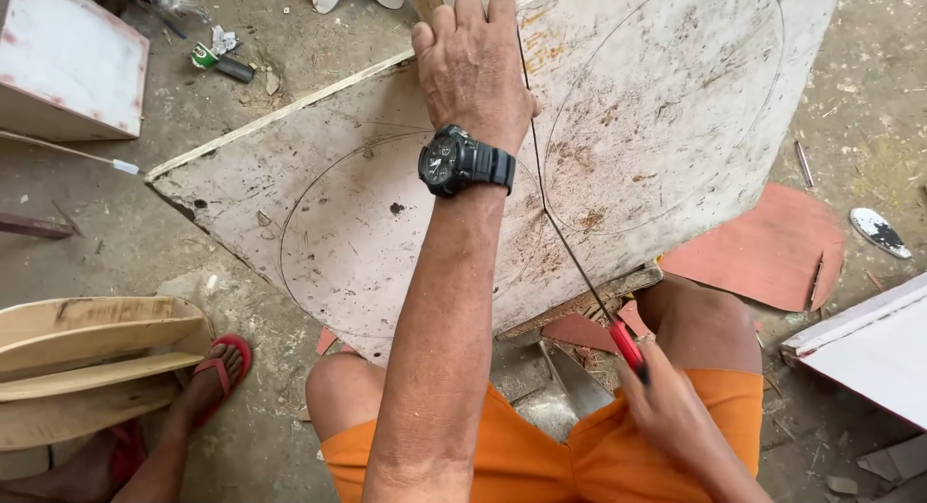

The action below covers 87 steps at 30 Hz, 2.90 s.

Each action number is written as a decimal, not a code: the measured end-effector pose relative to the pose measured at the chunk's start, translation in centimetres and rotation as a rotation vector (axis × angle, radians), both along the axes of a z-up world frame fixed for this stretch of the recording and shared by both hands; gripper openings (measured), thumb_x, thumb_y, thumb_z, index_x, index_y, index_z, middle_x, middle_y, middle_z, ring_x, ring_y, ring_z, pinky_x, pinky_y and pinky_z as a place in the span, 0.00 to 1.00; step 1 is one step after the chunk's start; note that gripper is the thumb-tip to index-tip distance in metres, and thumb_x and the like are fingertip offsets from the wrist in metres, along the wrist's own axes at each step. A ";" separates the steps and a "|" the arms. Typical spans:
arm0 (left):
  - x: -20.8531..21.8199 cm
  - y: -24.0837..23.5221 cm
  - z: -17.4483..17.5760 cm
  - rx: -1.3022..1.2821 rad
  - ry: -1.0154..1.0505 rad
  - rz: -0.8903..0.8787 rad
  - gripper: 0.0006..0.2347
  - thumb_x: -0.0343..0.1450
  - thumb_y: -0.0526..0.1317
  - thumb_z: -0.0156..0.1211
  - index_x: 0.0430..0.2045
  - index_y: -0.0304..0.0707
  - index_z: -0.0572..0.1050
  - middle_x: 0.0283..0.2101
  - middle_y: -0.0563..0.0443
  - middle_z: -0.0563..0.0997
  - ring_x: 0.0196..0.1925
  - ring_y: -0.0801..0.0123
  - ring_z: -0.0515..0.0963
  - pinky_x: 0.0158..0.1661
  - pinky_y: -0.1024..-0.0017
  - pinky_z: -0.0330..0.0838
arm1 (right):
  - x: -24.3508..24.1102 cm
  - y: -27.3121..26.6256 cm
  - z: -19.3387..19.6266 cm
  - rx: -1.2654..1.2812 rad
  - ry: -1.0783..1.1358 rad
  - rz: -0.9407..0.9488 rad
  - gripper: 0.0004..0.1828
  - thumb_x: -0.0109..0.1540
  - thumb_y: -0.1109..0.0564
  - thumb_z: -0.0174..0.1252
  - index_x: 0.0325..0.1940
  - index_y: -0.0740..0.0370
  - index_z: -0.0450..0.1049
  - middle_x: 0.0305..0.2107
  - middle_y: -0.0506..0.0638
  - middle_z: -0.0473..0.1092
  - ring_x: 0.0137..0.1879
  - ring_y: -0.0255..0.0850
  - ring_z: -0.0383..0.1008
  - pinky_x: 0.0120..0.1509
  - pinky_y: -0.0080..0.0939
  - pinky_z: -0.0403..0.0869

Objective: Sawing a circular shape out of a plywood board using a hand saw

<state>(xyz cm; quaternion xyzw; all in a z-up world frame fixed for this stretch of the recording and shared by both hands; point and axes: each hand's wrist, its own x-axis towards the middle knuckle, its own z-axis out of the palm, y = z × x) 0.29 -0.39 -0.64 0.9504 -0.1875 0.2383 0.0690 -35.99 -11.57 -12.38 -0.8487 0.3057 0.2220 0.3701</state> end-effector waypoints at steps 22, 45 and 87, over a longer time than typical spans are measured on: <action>0.1 0.1 -0.6 0.026 -0.022 0.009 0.44 0.40 0.57 0.85 0.50 0.50 0.71 0.42 0.54 0.75 0.45 0.60 0.75 0.50 0.58 0.67 | 0.0 0.1 -2.0 -0.023 -0.015 0.049 0.19 0.68 0.41 0.50 0.35 0.54 0.56 0.20 0.56 0.66 0.27 0.57 0.66 0.38 0.51 0.65; 0.2 -0.2 0.2 0.098 0.074 0.026 0.48 0.44 0.66 0.83 0.57 0.51 0.67 0.44 0.53 0.75 0.47 0.60 0.74 0.52 0.57 0.65 | -0.6 -0.4 -0.4 0.031 -0.032 0.006 0.16 0.69 0.43 0.49 0.38 0.55 0.61 0.23 0.55 0.64 0.27 0.52 0.67 0.38 0.50 0.65; 1.0 -0.1 -0.3 0.057 0.097 -0.014 0.48 0.40 0.67 0.85 0.53 0.49 0.70 0.45 0.51 0.77 0.48 0.58 0.75 0.52 0.55 0.65 | -6.8 -1.2 -2.4 -0.001 0.024 -0.052 0.13 0.67 0.42 0.53 0.37 0.51 0.66 0.21 0.50 0.67 0.27 0.45 0.65 0.39 0.42 0.71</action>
